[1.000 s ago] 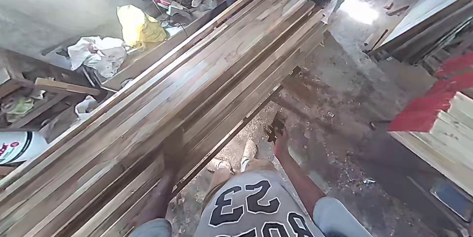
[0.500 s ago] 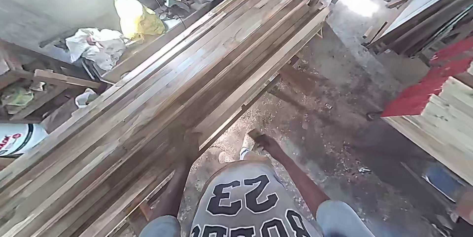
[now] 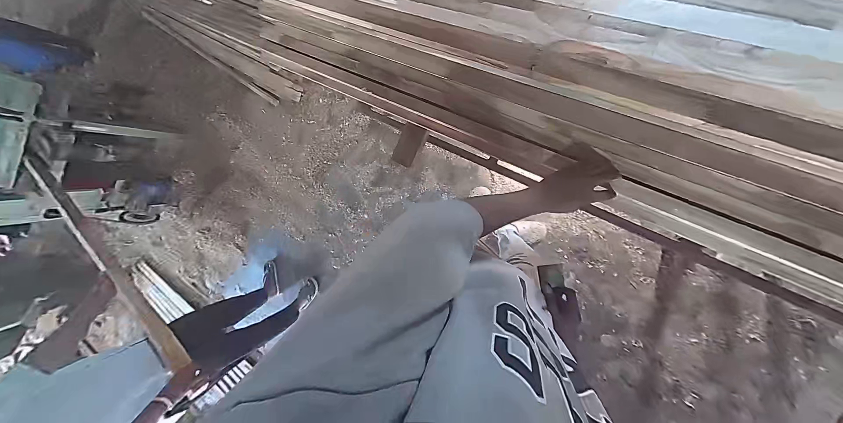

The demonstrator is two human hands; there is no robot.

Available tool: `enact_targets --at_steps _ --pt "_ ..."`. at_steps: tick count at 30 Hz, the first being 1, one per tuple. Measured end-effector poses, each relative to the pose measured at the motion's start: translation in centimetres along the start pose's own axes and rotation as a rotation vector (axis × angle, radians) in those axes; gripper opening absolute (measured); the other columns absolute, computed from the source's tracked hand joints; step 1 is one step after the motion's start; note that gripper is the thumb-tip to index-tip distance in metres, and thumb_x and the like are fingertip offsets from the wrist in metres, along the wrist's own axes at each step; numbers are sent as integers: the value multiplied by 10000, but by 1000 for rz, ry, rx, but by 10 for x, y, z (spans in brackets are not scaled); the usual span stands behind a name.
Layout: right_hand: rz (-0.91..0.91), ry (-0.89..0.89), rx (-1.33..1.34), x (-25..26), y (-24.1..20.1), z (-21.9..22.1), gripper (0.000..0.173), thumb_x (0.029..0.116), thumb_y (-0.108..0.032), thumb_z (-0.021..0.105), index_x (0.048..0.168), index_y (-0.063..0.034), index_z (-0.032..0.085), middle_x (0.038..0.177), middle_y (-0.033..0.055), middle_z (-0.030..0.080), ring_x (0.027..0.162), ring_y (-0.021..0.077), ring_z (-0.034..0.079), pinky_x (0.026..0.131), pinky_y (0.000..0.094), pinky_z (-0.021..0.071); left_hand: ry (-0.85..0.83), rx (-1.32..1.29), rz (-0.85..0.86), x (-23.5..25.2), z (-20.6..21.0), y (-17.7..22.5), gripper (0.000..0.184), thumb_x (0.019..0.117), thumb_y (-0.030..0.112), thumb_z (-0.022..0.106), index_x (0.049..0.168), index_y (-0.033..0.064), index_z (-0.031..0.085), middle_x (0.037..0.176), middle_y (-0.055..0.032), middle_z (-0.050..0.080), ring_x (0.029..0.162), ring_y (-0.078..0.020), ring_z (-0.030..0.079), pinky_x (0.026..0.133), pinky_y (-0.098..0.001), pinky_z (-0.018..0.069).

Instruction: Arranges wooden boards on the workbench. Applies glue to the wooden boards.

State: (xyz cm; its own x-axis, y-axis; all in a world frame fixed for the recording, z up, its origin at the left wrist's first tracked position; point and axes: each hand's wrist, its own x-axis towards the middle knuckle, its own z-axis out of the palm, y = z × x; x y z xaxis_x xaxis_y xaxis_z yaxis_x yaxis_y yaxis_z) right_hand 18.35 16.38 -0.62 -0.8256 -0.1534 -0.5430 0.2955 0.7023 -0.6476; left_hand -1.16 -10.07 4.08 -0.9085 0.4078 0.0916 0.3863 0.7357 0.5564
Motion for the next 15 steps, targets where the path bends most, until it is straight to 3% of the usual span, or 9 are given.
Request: enact_targets --at_steps 2,4,6,8,9,10,12,15 --pt "18 11 20 1 -6 3 479 996 -305 638 1247 96 559 810 214 657 689 257 628 687 505 537 98 -61 41 -20 6 8 403 946 -24 568 1288 128 716 1456 -141 593 1391 -340 513 1199 -469 363" --pt "64 41 49 3 -17 4 435 1005 -282 635 1253 68 567 824 186 659 691 213 615 694 462 538 15 -88 11 -53 15 15 376 961 9 570 1300 110 696 1345 -139 659 1283 -343 591 1111 -479 448" --pt "119 94 69 -6 -28 -3 371 1035 -280 595 1244 27 587 776 109 629 637 124 562 647 366 515 -345 -220 -211 -96 26 20 329 1022 139 567 1336 90 650 1309 -167 662 1264 -360 600 1052 -545 484" --pt "130 113 94 -11 -33 -12 358 1051 -291 543 1199 28 614 733 77 597 604 103 535 615 352 501 -667 -344 -412 -137 41 4 398 989 295 651 1309 58 655 1281 -223 659 1236 -427 605 995 -679 476" --pt "134 90 104 -19 -39 -18 366 1062 -294 510 1153 42 622 746 84 591 631 115 541 640 367 499 -790 -366 -435 -154 44 -3 437 978 352 684 1284 39 674 1268 -237 669 1230 -446 610 997 -713 462" --pt "132 51 115 -31 -52 -25 359 1064 -291 470 1086 37 616 744 40 566 642 58 530 646 301 494 -885 -371 -412 -163 42 -6 456 1002 383 657 1293 31 670 1295 -233 664 1256 -439 602 1019 -713 444" --pt "153 -75 176 -62 -102 -41 342 1073 -214 433 1127 76 608 828 18 595 732 -30 534 725 191 486 -776 -365 -310 -164 28 -4 377 1028 338 611 1271 61 688 1304 -193 671 1259 -407 609 1023 -687 459" --pt "282 -112 288 -84 -130 -48 330 1104 -202 375 1129 32 606 820 -27 599 735 -52 571 716 155 507 -325 -308 -71 -127 6 6 293 1039 192 550 1259 52 682 1281 -180 673 1238 -379 614 1045 -568 478"
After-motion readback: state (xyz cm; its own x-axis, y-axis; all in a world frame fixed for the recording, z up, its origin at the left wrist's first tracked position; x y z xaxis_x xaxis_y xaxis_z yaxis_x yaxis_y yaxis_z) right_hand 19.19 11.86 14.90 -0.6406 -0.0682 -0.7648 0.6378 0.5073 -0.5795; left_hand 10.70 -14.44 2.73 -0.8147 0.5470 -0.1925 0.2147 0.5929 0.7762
